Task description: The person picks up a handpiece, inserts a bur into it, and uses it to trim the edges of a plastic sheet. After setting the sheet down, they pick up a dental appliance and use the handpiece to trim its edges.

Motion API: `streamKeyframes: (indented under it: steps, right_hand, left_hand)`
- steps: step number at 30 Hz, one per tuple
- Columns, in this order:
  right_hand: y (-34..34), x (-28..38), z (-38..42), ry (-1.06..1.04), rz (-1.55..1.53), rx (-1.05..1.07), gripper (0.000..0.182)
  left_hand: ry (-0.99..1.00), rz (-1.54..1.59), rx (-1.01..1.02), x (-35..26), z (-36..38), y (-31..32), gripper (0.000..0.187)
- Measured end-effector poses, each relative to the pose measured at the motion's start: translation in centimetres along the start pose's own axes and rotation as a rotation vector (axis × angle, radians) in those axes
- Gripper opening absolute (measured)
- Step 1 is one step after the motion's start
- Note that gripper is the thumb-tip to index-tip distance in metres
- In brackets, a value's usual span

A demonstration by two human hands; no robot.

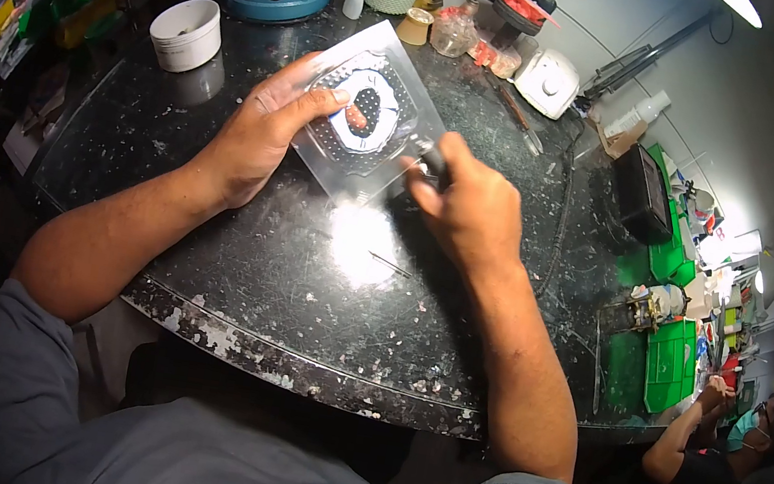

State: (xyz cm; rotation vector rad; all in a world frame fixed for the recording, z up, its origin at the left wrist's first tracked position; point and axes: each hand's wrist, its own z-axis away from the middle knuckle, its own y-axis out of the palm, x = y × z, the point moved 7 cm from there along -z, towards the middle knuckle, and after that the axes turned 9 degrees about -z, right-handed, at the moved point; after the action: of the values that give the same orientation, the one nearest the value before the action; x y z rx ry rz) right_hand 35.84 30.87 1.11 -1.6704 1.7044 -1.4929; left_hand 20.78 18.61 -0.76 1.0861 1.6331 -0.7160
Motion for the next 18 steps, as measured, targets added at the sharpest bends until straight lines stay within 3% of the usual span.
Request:
streamKeyframes:
  steps: [3,5,6,7,12,15,18]
  right_hand:
    - [-1.4,-1.5,-0.2,0.155,-0.284,-0.141,0.027]
    - [-2.2,-1.2,-0.5,0.051,-0.444,-0.214,0.028]
    - [-1.9,-1.9,-0.4,0.234,-0.568,-0.162,0.028]
    - [-1.9,-1.7,-0.5,0.238,-0.605,-0.169,0.025]
    - [-2.2,-3.0,-0.7,0.309,-0.958,-0.162,0.013]
    - [-2.9,-2.9,-0.6,0.328,-1.068,-0.171,0.014]
    - [-2.3,-2.4,-0.5,0.306,-1.062,-0.085,0.012]
  left_hand:
    - [-0.055,0.128,-0.039,0.0,0.1,-0.1,0.048]
    - [-0.073,0.148,-0.014,0.0,0.1,0.1,0.053]
    - [-0.068,0.201,-0.004,-0.2,0.2,0.5,0.054]
    - [-0.061,0.252,0.007,-0.6,0.3,0.8,0.056]
    - [-0.039,0.380,0.289,-2.1,0.5,2.3,0.090]
    - [-0.192,0.533,0.444,-1.6,0.9,3.1,0.092]
    - [-0.133,0.394,0.371,-1.8,0.8,3.1,0.082]
